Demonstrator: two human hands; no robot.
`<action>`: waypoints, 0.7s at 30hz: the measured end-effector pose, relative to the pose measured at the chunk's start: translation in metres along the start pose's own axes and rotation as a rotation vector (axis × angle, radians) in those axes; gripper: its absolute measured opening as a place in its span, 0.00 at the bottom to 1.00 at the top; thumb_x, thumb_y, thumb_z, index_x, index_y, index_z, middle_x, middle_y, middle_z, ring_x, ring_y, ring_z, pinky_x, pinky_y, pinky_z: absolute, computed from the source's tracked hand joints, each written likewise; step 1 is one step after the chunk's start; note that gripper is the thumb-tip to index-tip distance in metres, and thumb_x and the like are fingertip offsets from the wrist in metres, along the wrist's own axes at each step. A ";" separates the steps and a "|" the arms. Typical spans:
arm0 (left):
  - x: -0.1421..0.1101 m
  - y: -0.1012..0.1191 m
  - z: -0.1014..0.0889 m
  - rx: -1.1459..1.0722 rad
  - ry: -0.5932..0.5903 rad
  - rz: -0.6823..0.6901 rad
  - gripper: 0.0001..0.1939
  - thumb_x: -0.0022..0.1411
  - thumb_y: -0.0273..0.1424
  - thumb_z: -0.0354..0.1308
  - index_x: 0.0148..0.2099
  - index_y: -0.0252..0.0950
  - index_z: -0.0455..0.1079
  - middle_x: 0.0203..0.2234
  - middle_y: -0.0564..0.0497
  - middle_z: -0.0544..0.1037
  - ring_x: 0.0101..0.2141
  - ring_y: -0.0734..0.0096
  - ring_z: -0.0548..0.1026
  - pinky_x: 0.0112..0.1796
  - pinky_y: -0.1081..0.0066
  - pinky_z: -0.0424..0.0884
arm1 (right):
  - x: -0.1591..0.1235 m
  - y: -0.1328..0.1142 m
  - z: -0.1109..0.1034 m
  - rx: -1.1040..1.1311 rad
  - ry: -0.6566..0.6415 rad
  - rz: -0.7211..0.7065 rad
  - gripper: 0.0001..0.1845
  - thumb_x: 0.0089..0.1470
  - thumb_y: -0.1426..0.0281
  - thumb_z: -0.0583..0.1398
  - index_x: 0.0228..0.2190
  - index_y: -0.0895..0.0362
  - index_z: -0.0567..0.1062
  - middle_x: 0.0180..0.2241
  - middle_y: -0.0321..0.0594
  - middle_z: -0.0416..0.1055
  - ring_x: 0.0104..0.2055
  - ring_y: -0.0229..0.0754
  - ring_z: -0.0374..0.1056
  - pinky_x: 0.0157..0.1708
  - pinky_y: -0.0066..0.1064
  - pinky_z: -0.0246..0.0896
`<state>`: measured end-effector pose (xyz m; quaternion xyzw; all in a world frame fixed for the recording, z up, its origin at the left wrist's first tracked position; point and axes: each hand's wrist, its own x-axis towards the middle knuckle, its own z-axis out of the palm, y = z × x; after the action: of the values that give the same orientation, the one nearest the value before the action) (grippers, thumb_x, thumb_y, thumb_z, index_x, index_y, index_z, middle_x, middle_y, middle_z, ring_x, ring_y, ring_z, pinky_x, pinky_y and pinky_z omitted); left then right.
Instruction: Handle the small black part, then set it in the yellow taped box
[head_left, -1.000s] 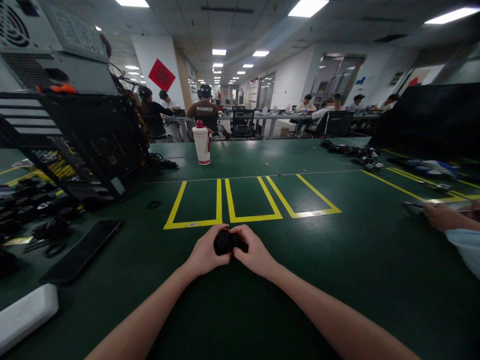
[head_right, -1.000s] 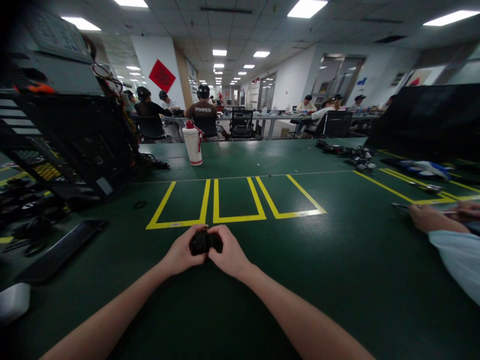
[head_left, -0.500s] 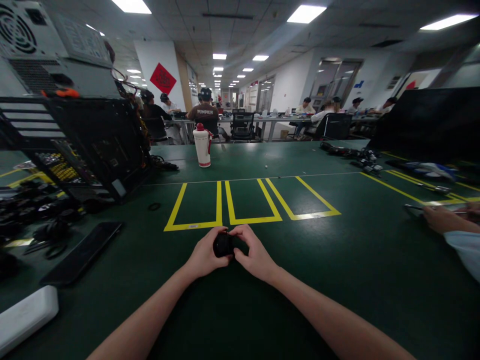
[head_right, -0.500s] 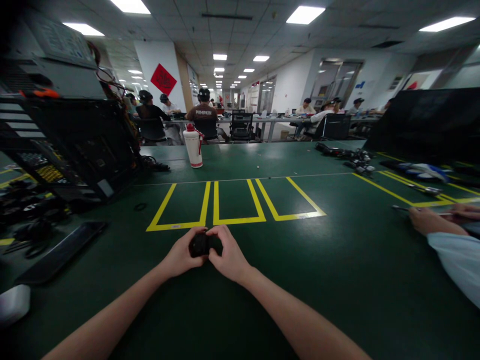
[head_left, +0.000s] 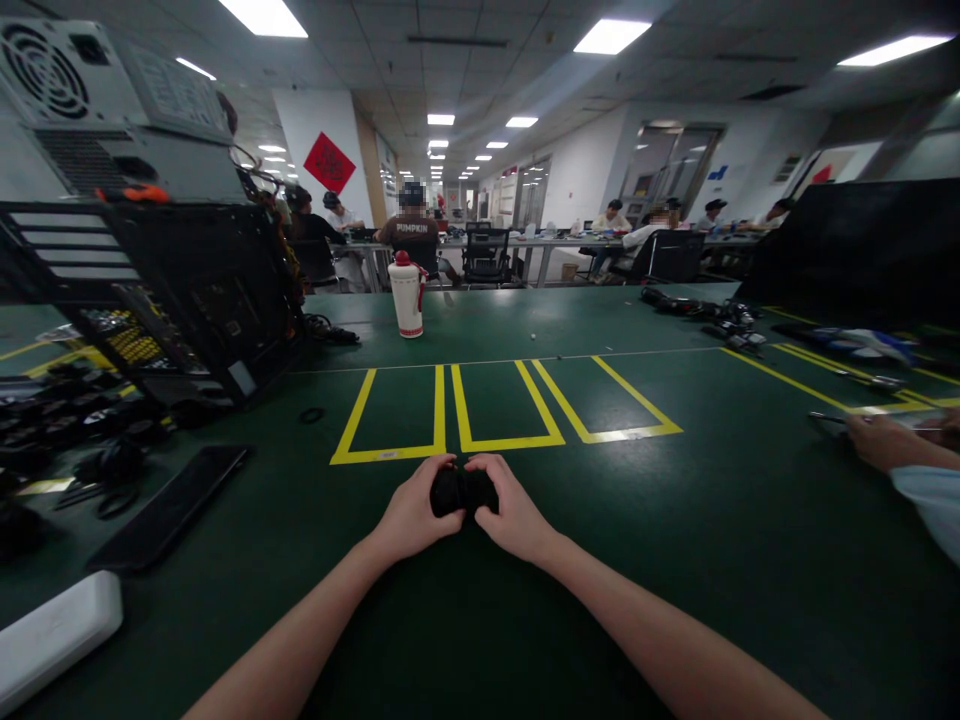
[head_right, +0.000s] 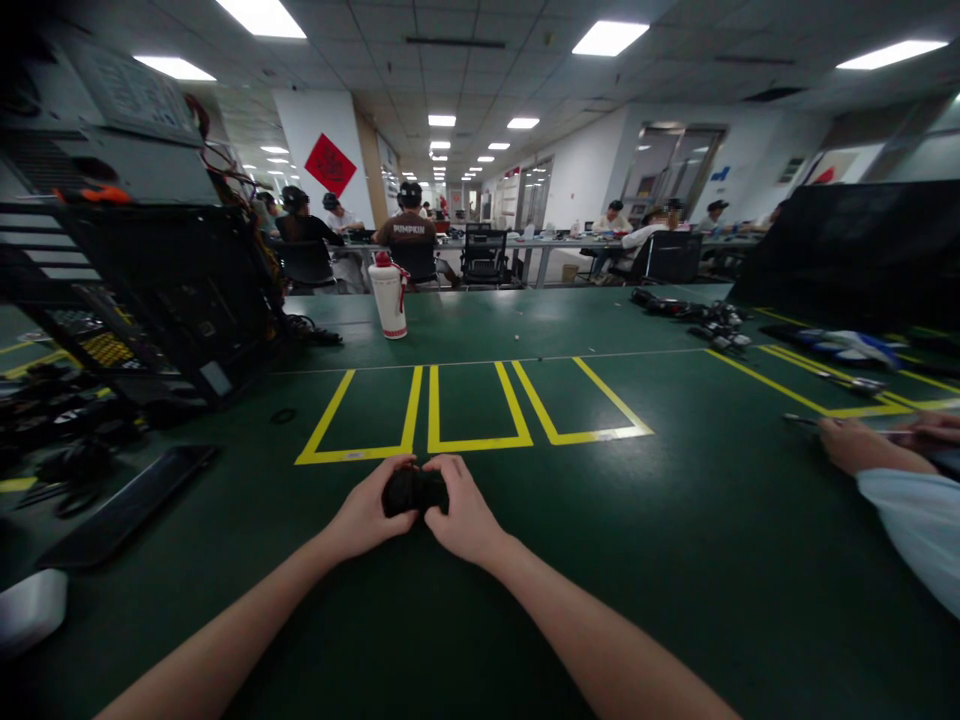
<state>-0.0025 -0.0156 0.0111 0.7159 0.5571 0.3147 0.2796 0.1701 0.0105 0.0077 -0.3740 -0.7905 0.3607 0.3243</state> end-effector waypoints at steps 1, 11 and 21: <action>0.000 0.000 0.001 0.013 -0.003 -0.002 0.30 0.48 0.33 0.58 0.54 0.40 0.54 0.47 0.47 0.66 0.46 0.58 0.67 0.44 0.59 0.66 | 0.000 0.000 0.000 -0.027 -0.024 -0.006 0.23 0.41 0.76 0.55 0.43 0.53 0.61 0.44 0.40 0.58 0.45 0.43 0.58 0.45 0.38 0.58; 0.000 0.001 0.003 0.119 -0.029 -0.014 0.28 0.49 0.38 0.56 0.52 0.40 0.55 0.44 0.49 0.69 0.45 0.63 0.69 0.44 0.65 0.66 | -0.002 -0.002 0.005 -0.246 -0.076 -0.026 0.22 0.47 0.74 0.52 0.46 0.54 0.60 0.46 0.42 0.62 0.48 0.43 0.58 0.49 0.40 0.55; -0.004 -0.002 0.013 0.158 0.044 -0.021 0.31 0.47 0.37 0.59 0.53 0.39 0.54 0.45 0.48 0.69 0.45 0.62 0.68 0.44 0.64 0.64 | -0.021 -0.010 -0.002 -0.303 -0.094 0.002 0.20 0.48 0.72 0.51 0.46 0.54 0.62 0.46 0.40 0.62 0.49 0.42 0.59 0.49 0.39 0.56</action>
<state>0.0056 -0.0202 0.0007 0.7227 0.5937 0.2826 0.2131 0.1790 -0.0101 0.0117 -0.4021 -0.8498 0.2545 0.2265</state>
